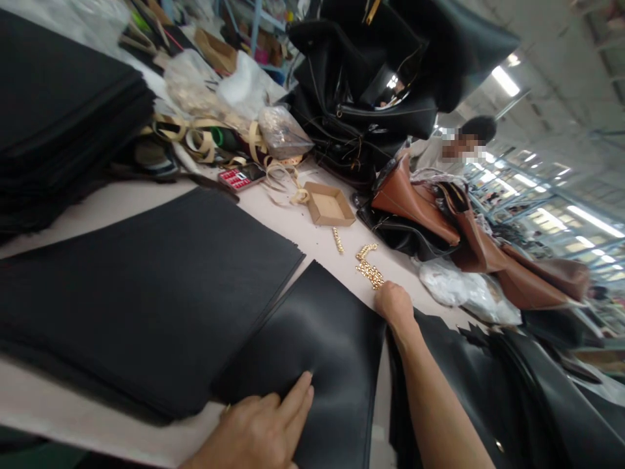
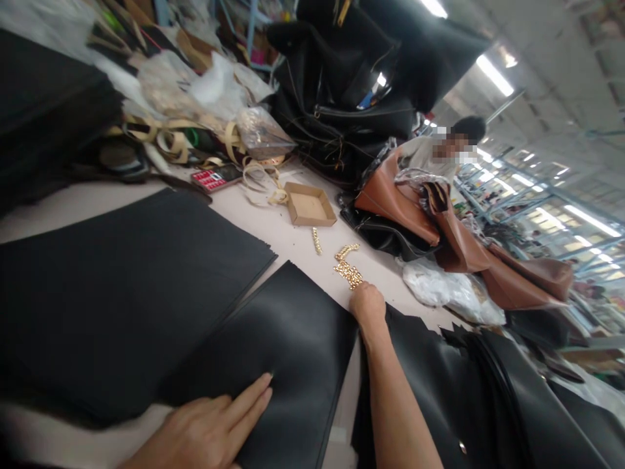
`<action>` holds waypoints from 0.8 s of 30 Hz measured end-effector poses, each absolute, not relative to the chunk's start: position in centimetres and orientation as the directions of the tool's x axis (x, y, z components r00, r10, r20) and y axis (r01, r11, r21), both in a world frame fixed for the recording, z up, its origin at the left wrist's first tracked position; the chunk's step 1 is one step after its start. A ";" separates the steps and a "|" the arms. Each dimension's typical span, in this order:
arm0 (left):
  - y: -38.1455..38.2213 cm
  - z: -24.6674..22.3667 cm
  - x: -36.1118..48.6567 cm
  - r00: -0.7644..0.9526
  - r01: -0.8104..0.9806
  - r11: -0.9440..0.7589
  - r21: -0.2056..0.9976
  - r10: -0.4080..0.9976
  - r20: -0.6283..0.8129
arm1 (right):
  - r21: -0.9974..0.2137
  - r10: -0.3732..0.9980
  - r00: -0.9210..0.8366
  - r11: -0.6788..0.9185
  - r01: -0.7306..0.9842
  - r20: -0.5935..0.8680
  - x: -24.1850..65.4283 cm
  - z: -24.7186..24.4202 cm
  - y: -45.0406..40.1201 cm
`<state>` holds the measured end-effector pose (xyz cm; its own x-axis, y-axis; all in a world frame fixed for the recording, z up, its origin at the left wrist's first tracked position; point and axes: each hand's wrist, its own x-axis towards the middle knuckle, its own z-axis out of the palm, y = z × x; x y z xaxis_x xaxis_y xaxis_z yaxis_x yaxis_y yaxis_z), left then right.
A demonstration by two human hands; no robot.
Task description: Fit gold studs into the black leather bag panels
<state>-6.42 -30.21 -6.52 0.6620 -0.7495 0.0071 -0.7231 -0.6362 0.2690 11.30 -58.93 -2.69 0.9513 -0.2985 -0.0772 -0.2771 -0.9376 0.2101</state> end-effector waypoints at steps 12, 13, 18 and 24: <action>-29.8 -5.4 -6.4 0.645 -0.738 -0.591 0.325 -0.759 0.087 | -0.597 0.191 0.958 -0.802 0.026 -0.215 -3.6 -1.9 -50.0; -29.8 -5.4 -6.4 0.647 -0.740 -0.591 0.321 -0.757 0.097 | -0.604 0.191 0.959 -0.796 0.027 -0.210 -4.2 -2.0 -49.6; -29.8 -5.4 -6.4 0.641 -0.751 -0.583 0.310 -0.756 0.132 | -0.566 0.211 0.960 -0.821 0.071 -0.185 -4.5 -2.5 -49.4; -29.7 -5.2 -6.4 0.632 -0.757 -0.583 0.294 -0.768 0.105 | -0.518 0.222 0.955 -0.850 0.091 -0.198 -4.1 -2.1 -48.8</action>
